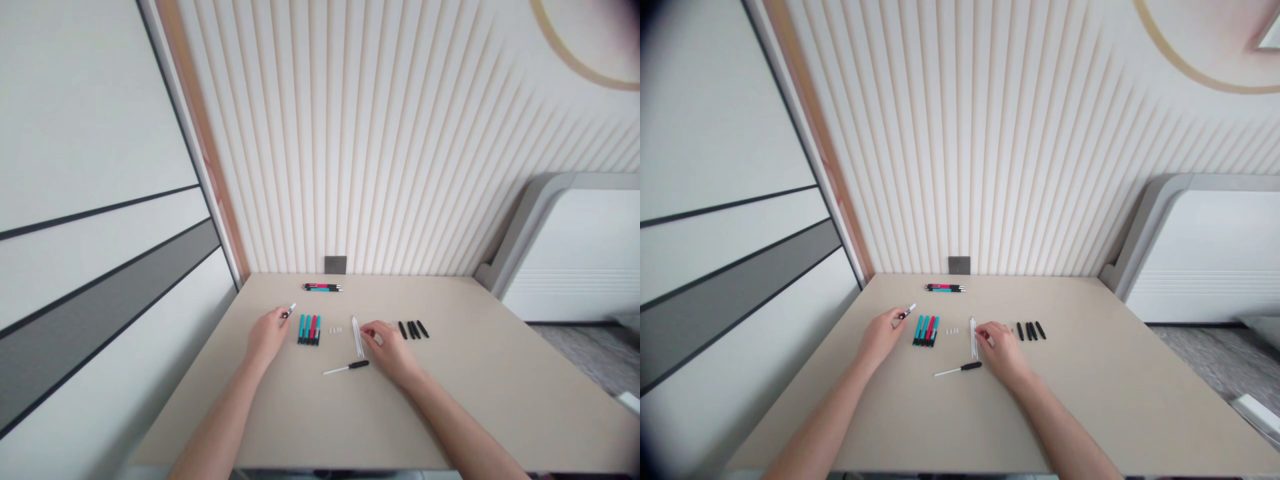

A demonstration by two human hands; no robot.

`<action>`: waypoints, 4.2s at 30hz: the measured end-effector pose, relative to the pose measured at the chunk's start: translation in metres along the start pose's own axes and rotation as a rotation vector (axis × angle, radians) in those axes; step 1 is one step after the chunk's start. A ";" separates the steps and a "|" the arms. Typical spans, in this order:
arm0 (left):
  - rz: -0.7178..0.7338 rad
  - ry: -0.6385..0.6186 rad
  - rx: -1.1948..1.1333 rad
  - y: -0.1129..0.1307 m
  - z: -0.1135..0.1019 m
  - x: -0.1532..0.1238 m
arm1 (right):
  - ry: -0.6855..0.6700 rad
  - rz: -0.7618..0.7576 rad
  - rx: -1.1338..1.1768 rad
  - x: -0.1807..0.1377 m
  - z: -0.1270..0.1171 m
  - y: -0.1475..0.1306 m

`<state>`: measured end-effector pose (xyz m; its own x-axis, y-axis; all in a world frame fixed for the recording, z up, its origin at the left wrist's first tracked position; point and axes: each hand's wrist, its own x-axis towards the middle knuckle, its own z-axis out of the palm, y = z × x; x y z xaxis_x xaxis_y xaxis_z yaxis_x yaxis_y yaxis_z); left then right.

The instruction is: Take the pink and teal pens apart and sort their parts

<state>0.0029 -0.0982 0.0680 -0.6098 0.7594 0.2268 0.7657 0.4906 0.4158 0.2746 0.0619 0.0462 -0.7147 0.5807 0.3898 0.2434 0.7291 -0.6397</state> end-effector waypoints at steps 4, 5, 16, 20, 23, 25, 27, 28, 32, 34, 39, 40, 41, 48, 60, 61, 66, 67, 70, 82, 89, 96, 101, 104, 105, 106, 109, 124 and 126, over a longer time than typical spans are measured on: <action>0.021 -0.032 0.075 0.003 0.002 -0.003 | -0.034 0.016 -0.093 0.002 0.005 -0.006; 0.018 -0.039 0.089 0.003 0.002 -0.003 | -0.039 0.017 -0.122 0.004 0.006 -0.009; 0.046 -0.128 0.148 0.001 0.000 -0.006 | -0.157 0.018 -0.394 0.032 0.023 -0.027; 0.101 -0.154 0.130 0.000 -0.003 -0.007 | -0.176 0.015 -0.382 0.030 0.029 -0.024; 0.114 -0.185 0.122 0.001 -0.006 -0.009 | -0.192 0.021 -0.374 0.030 0.030 -0.024; 0.118 -0.211 0.110 0.001 -0.008 -0.009 | -0.189 0.022 -0.372 0.031 0.031 -0.025; 0.118 -0.231 0.098 0.001 -0.011 -0.010 | -0.185 0.017 -0.370 0.032 0.031 -0.025; 0.119 -0.240 0.092 0.001 -0.012 -0.010 | -0.183 0.015 -0.370 0.033 0.032 -0.025; 0.126 -0.266 0.064 0.001 -0.015 -0.011 | -0.180 -0.001 -0.362 0.034 0.032 -0.024; 0.130 -0.271 0.050 0.000 -0.016 -0.012 | -0.182 -0.008 -0.360 0.034 0.031 -0.023; 0.140 -0.295 0.032 -0.002 -0.018 -0.014 | -0.201 -0.003 -0.376 0.033 0.030 -0.020; 0.144 -0.295 0.024 -0.003 -0.017 -0.016 | -0.204 -0.002 -0.378 0.033 0.030 -0.021; 0.146 -0.292 0.013 -0.003 -0.017 -0.017 | -0.204 -0.003 -0.381 0.033 0.030 -0.021; 0.162 -0.278 -0.055 -0.005 -0.014 -0.024 | -0.195 -0.108 -0.312 0.019 0.006 -0.034; 0.169 -0.308 -0.093 -0.002 -0.018 -0.023 | -0.404 -0.243 -0.187 0.000 -0.018 -0.036; 0.168 -0.316 -0.099 -0.001 -0.019 -0.023 | -0.412 -0.246 -0.181 0.000 -0.018 -0.037; 0.197 -0.328 -0.100 0.000 -0.019 -0.024 | -0.470 -0.244 -0.173 -0.001 -0.018 -0.043; 0.209 -0.324 -0.100 0.000 -0.019 -0.024 | -0.478 -0.243 -0.173 -0.001 -0.018 -0.044; 0.232 -0.320 -0.108 -0.002 -0.017 -0.023 | -0.475 -0.243 -0.175 -0.001 -0.016 -0.045; 0.231 -0.299 -0.121 -0.004 -0.012 -0.021 | -0.464 -0.284 -0.185 -0.003 -0.010 -0.043; 0.369 -0.015 -0.168 0.016 -0.015 -0.024 | -0.337 -0.243 -0.152 -0.003 -0.001 -0.039; 0.741 -0.157 -0.102 0.049 0.001 -0.041 | -0.350 -0.260 -0.154 -0.004 0.004 -0.042; 0.817 -0.197 -0.026 0.050 0.007 -0.041 | -0.320 -0.268 -0.154 -0.003 0.005 -0.039; 0.788 -0.187 -0.029 0.047 0.008 -0.039 | -0.311 -0.262 -0.169 -0.003 0.005 -0.037; 0.776 -0.183 -0.031 0.046 0.008 -0.039 | -0.310 -0.260 -0.173 -0.003 0.005 -0.037; 0.767 -0.180 -0.031 0.046 0.008 -0.038 | -0.310 -0.256 -0.177 -0.003 0.005 -0.037; 0.753 -0.172 -0.034 0.044 0.008 -0.037 | -0.306 -0.239 -0.195 -0.002 0.004 -0.035; 0.657 0.039 -0.118 0.034 0.011 -0.031 | -0.135 -0.039 -0.189 0.006 -0.018 -0.018; 0.648 0.054 -0.105 0.034 0.012 -0.032 | -0.089 0.007 -0.195 0.007 -0.018 -0.016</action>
<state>0.0509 -0.1002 0.0648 -0.0437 0.8634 0.5026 0.9590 -0.1047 0.2633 0.2776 0.0613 0.0713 -0.7656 0.5579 0.3202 0.3648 0.7866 -0.4983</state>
